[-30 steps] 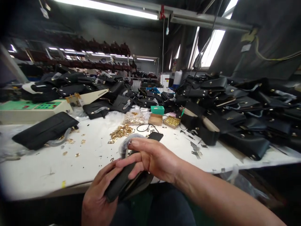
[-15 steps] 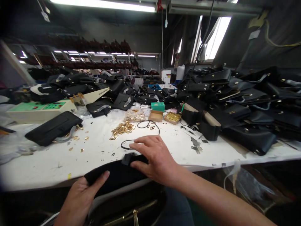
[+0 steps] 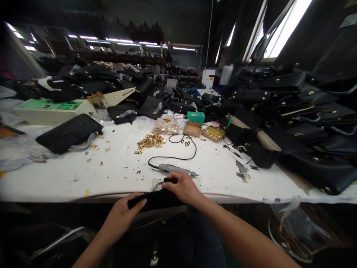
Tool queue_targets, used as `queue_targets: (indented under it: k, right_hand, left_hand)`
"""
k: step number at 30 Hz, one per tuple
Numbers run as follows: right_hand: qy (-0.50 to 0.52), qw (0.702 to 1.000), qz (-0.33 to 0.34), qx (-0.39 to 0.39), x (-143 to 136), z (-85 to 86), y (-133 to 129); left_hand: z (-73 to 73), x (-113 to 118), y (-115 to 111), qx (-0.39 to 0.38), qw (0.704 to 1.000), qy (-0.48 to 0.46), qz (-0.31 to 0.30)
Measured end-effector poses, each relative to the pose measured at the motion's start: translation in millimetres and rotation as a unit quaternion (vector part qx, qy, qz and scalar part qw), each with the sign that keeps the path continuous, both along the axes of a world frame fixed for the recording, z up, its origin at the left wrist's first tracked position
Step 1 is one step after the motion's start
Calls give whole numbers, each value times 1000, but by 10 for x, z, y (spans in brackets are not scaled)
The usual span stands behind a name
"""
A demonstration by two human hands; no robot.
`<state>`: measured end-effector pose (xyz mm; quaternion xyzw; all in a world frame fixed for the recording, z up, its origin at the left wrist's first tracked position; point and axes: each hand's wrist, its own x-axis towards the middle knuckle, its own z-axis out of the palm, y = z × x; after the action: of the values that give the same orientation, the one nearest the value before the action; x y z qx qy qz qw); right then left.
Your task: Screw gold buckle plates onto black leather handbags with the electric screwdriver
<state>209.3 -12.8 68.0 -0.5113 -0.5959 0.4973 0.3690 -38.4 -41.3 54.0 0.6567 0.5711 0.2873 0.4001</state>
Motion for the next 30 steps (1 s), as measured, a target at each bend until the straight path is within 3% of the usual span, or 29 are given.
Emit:
queue_targets:
  k: [4, 6, 8, 11, 14, 21, 27, 30]
  right_hand:
    - [-61, 997, 31, 39, 4, 31, 155]
    - [-76, 995, 58, 42, 10, 59, 236]
    - [-83, 993, 72, 40, 19, 75, 306]
    - [-75, 992, 99, 35, 53, 88, 374]
    - [-70, 988, 136, 18, 128, 134, 397]
    - [-182, 956, 223, 49, 248, 404, 349]
    - [-206, 951, 216, 85, 103, 457, 241]
    - [-219, 964, 114, 104, 73, 471, 229]
  left_hand:
    - [6, 78, 64, 205, 967, 145, 35]
    - [41, 192, 108, 289, 942, 171, -8]
    - [71, 336, 177, 322, 927, 180, -66]
    - [71, 525, 316, 296, 930, 171, -135]
    - [21, 609, 445, 247, 938, 180, -166]
    - [-38, 569, 520, 166, 960, 145, -174]
    - [55, 535, 365, 106, 975, 116, -156]
    - [95, 521, 265, 86, 978, 104, -158]
